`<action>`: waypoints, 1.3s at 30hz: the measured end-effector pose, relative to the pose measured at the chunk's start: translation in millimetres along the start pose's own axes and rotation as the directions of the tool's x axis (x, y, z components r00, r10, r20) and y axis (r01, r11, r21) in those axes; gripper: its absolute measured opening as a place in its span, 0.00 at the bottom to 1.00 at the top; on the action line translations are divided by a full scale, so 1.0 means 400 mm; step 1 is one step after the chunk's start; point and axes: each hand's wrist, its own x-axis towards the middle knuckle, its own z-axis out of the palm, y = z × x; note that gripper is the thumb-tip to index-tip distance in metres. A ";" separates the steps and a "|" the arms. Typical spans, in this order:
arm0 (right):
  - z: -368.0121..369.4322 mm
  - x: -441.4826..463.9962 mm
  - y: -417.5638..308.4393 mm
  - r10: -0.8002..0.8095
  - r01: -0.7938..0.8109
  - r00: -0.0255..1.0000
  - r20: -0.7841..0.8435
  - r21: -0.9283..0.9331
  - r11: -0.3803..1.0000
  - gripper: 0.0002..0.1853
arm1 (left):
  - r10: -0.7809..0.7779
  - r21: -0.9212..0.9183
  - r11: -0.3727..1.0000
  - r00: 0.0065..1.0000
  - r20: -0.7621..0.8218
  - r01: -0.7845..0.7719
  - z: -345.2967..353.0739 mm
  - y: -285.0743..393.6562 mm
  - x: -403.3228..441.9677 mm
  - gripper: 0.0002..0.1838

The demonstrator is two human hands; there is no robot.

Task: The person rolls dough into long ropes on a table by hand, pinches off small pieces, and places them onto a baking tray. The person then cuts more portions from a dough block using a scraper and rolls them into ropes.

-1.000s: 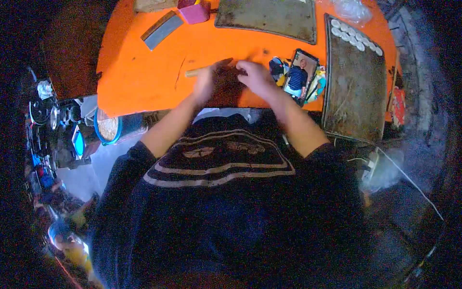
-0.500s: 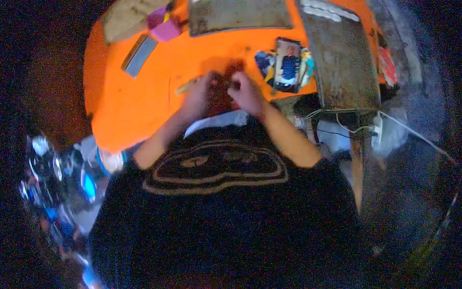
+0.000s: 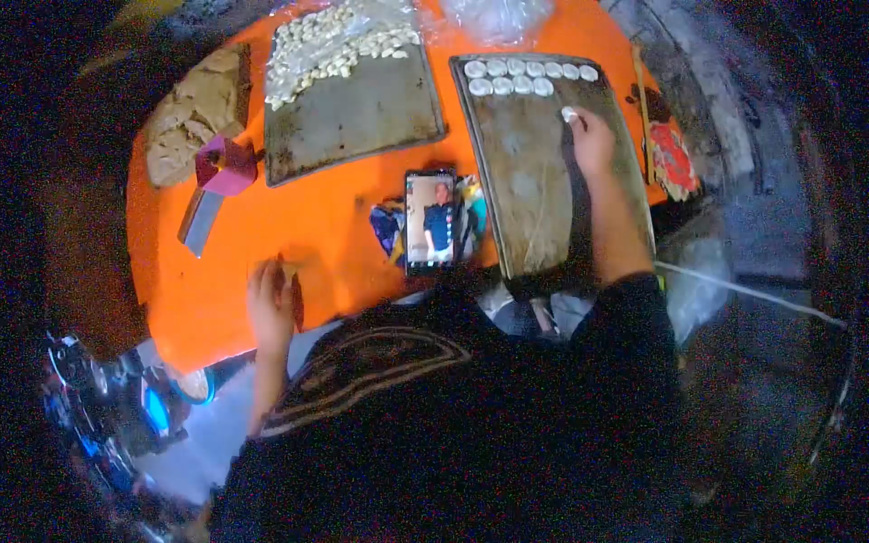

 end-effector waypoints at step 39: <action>0.600 -0.501 -0.595 -0.591 0.435 0.472 0.654 0.409 0.802 0.08 | -0.197 0.008 0.980 0.957 0.213 0.200 -0.065 -0.094 -0.083 0.19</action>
